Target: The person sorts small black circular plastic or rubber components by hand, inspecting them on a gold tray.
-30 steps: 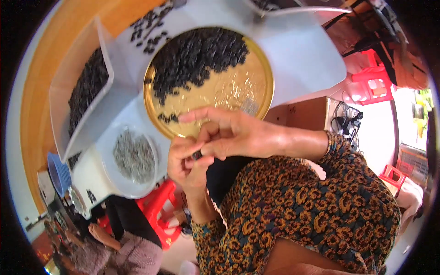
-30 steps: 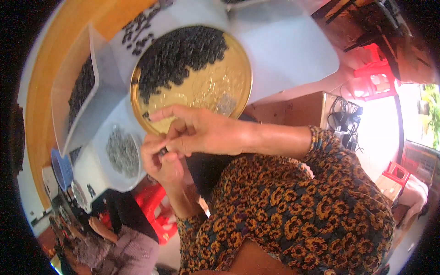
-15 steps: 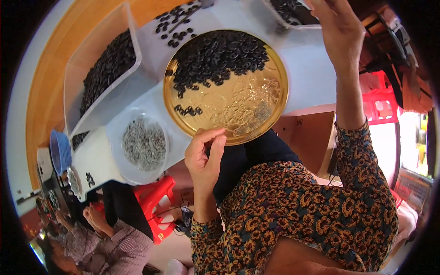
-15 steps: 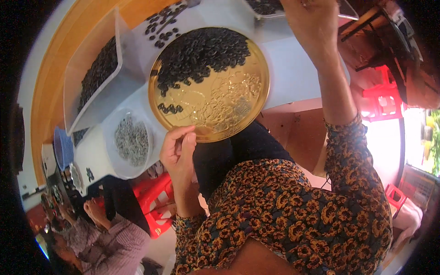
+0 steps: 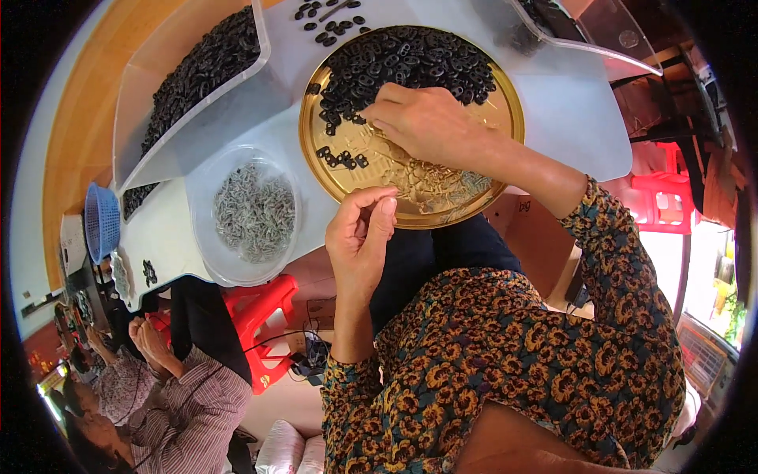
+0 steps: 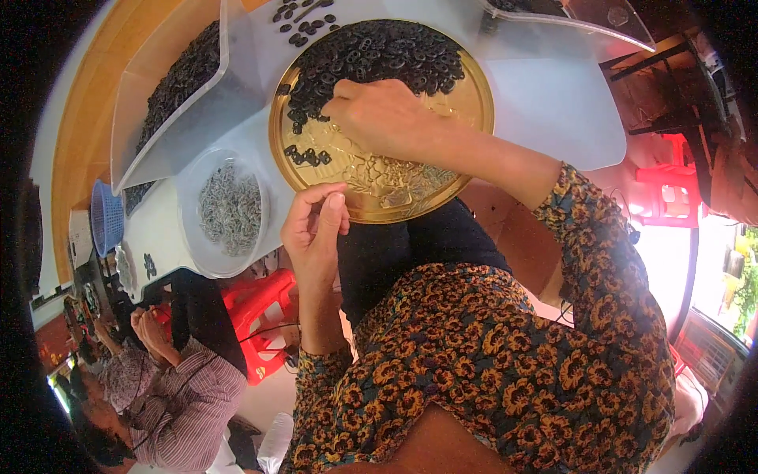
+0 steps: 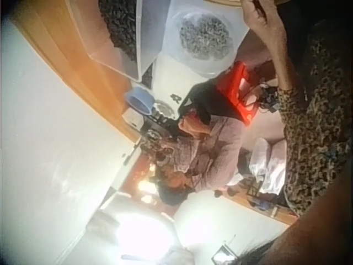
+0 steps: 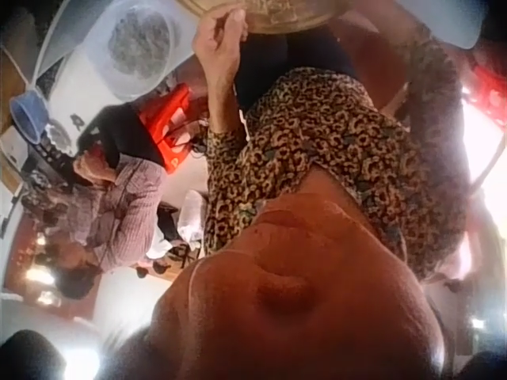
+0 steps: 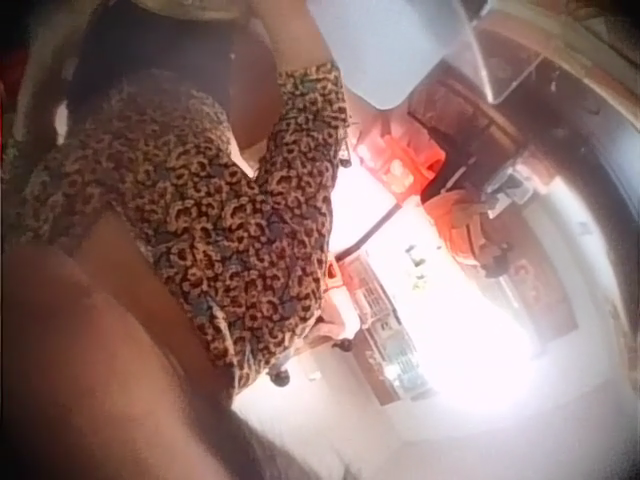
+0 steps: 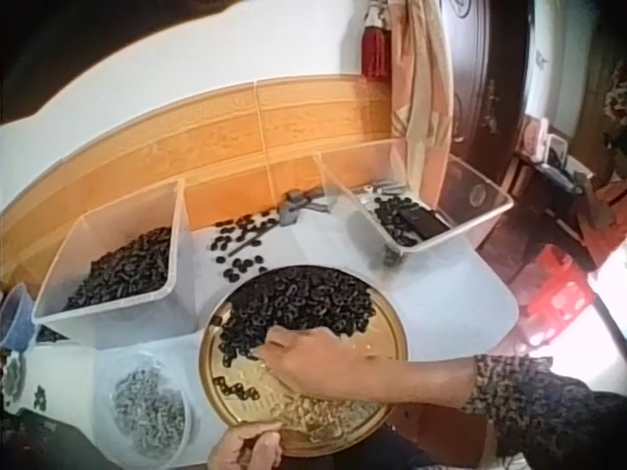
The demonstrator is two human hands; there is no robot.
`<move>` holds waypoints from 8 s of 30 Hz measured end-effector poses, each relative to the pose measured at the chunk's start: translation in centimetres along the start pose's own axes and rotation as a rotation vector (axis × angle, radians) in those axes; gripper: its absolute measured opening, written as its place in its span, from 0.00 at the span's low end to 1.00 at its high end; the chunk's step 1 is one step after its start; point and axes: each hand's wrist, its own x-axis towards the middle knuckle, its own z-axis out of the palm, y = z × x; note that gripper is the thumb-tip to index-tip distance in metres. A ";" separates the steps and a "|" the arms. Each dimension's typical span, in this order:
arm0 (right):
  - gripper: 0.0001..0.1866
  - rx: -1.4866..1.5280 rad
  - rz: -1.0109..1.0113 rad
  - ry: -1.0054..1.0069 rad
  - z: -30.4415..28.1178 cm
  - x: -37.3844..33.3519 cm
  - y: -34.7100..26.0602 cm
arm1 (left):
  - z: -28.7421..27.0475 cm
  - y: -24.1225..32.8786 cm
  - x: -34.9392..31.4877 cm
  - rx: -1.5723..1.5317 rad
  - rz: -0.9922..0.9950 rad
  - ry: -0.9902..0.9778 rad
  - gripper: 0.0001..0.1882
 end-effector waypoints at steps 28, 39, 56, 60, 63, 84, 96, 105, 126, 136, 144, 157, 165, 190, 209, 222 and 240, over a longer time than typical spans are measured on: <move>0.12 0.063 0.040 0.011 1.5 3.1 -1.1 | 0.2 -0.1 0.5 -0.003 -0.009 -0.025 0.08; 0.11 -0.067 -0.028 -0.139 1.6 3.0 -1.6 | 0.2 -0.1 0.4 -0.024 -0.001 -0.022 0.08; 0.13 1.846 0.677 -0.154 -2.5 -2.6 -4.5 | 1.4 0.2 1.7 0.014 0.322 0.212 0.16; 0.14 1.888 0.699 -0.081 -2.1 -3.1 -5.6 | 1.7 -0.1 1.6 0.025 0.394 0.237 0.15; 0.12 1.837 0.704 -0.028 -2.1 -3.6 -6.0 | 1.6 -0.3 1.7 0.139 0.457 0.231 0.13; 0.14 1.670 0.690 0.002 -2.0 -4.9 -5.3 | 2.4 1.3 1.6 0.129 0.164 0.260 0.11; 0.10 0.828 0.341 0.092 -1.0 -3.2 -1.8 | 2.4 0.0 1.8 0.130 0.083 0.153 0.16; 0.08 0.160 0.057 0.056 0.6 0.4 -1.1 | 0.0 0.3 0.0 0.273 0.133 0.186 0.14; 0.10 0.632 0.144 -0.146 -0.6 0.9 -2.1 | -0.1 0.1 0.5 0.214 0.197 0.257 0.13; 0.10 0.758 0.063 -0.070 -3.7 0.0 -2.2 | 1.5 1.4 2.9 -0.053 0.140 0.262 0.12; 0.09 0.794 0.073 -0.058 -4.1 -1.1 -1.9 | 0.2 0.2 2.6 -0.237 0.127 0.137 0.10; 0.08 0.456 -0.055 -0.258 -6.6 -8.2 0.4 | -2.1 -0.7 -1.2 -0.216 0.018 0.138 0.10; 0.07 0.275 -0.128 -0.335 -5.6 -8.8 -1.1 | -2.0 -1.0 -1.2 -0.194 0.015 0.142 0.11; 0.10 0.235 -0.076 -0.215 -3.2 -6.0 -1.8 | -1.8 -0.7 -1.2 -0.216 -0.019 0.186 0.10; 0.20 1.332 0.453 -0.171 -4.9 -5.5 -2.2 | 2.2 1.0 0.5 -0.205 0.122 0.106 0.10; 0.15 1.500 0.560 0.071 -3.1 -6.0 -3.8 | 2.7 0.4 0.8 -0.348 0.124 0.113 0.10; 0.12 1.074 0.445 0.297 -1.2 -6.2 -6.0 | 3.7 -0.6 1.3 -0.151 0.262 0.219 0.10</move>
